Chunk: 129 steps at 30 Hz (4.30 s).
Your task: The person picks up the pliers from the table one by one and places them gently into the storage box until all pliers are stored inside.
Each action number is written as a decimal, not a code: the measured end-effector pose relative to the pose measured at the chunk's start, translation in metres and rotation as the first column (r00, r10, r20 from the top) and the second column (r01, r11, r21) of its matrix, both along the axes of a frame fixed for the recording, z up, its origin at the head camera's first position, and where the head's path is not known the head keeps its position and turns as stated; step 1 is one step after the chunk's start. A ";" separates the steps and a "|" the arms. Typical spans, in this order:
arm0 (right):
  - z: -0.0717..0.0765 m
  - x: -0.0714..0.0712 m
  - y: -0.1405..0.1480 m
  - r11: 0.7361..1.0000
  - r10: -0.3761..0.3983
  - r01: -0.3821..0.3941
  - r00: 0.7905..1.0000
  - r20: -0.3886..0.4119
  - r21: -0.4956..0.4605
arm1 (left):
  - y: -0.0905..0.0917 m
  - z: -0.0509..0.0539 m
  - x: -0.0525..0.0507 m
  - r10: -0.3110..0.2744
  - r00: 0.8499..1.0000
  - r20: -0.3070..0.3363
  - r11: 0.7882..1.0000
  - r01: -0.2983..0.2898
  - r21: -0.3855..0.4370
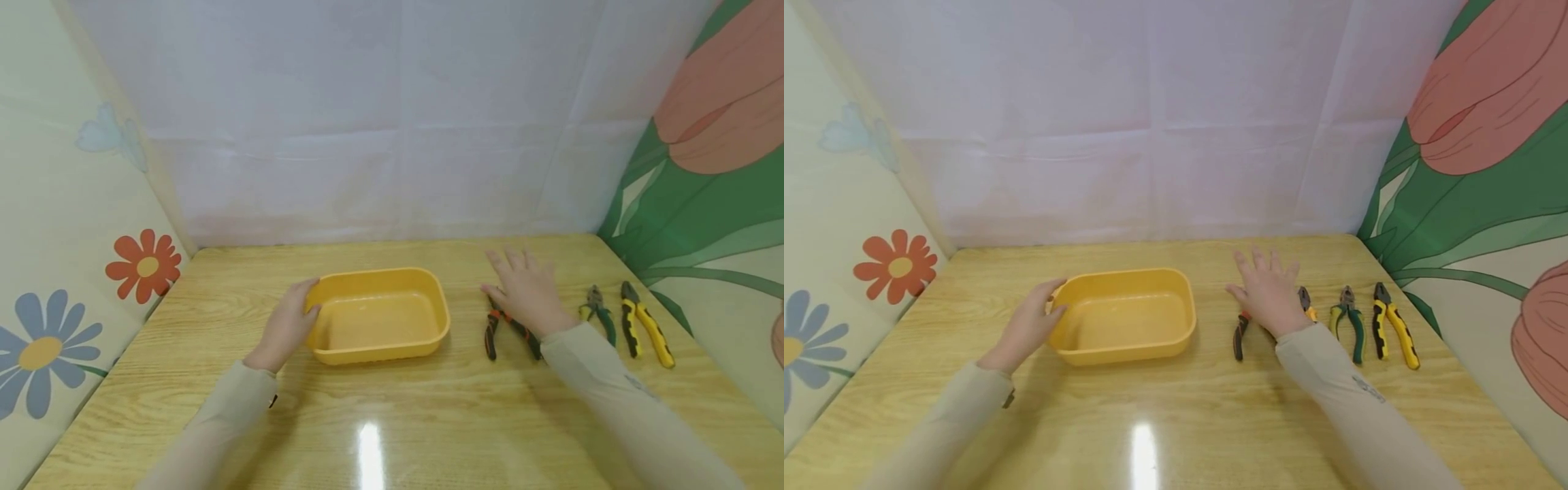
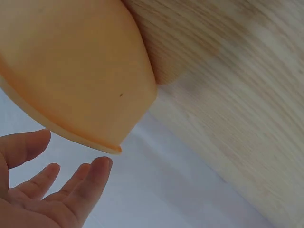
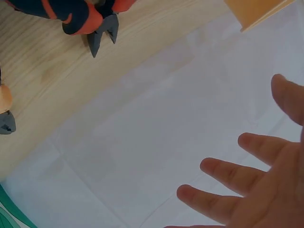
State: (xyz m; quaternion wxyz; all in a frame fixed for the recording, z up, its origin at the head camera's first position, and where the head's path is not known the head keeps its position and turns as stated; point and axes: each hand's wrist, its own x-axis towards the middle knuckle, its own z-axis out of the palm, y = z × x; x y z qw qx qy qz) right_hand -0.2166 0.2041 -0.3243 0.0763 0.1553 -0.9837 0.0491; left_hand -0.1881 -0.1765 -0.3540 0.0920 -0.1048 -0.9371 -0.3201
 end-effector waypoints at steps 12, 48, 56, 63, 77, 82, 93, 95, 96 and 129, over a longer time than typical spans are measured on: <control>-0.003 0.002 0.006 1.000 -0.006 0.006 1.000 0.011 -0.019 | -0.011 0.002 -0.003 0.029 0.990 0.138 0.999 -0.034 0.034; -0.016 0.015 0.034 0.999 -0.050 0.050 0.998 0.035 -0.008 | -0.025 0.010 -0.026 -0.019 0.833 0.552 0.948 -0.161 0.274; -0.019 0.015 0.038 0.998 -0.056 0.056 0.998 0.040 0.004 | -0.031 0.007 -0.029 -0.064 0.810 0.584 0.933 -0.160 0.324; -0.019 0.017 0.042 0.998 -0.055 0.054 0.998 0.005 0.027 | -0.030 0.006 -0.028 -0.089 0.802 0.591 0.922 -0.158 0.354; -0.025 0.018 0.058 0.996 -0.086 0.085 0.996 0.026 0.038 | -0.034 0.003 -0.028 -0.143 0.787 0.600 0.874 -0.184 0.450; -0.029 0.019 0.067 0.995 -0.099 0.098 0.993 0.064 0.020 | -0.036 0.001 -0.030 -0.174 0.780 0.602 0.857 -0.182 0.483; -0.034 0.023 0.082 0.995 -0.104 0.104 0.994 0.029 -0.003 | -0.036 0.001 -0.030 -0.166 0.763 0.625 0.844 -0.219 0.490; -0.035 0.024 0.086 0.995 -0.095 0.095 0.996 0.003 -0.015 | -0.035 0.002 -0.029 -0.170 0.762 0.624 0.844 -0.214 0.492; -0.036 0.025 0.089 0.996 -0.094 0.094 0.996 -0.009 -0.011 | -0.035 0.002 -0.029 -0.172 0.761 0.625 0.844 -0.213 0.492; -0.052 0.034 0.135 0.985 -0.169 0.166 0.982 -0.080 -0.039 | -0.033 0.005 -0.027 -0.128 0.745 0.655 0.855 -0.252 0.454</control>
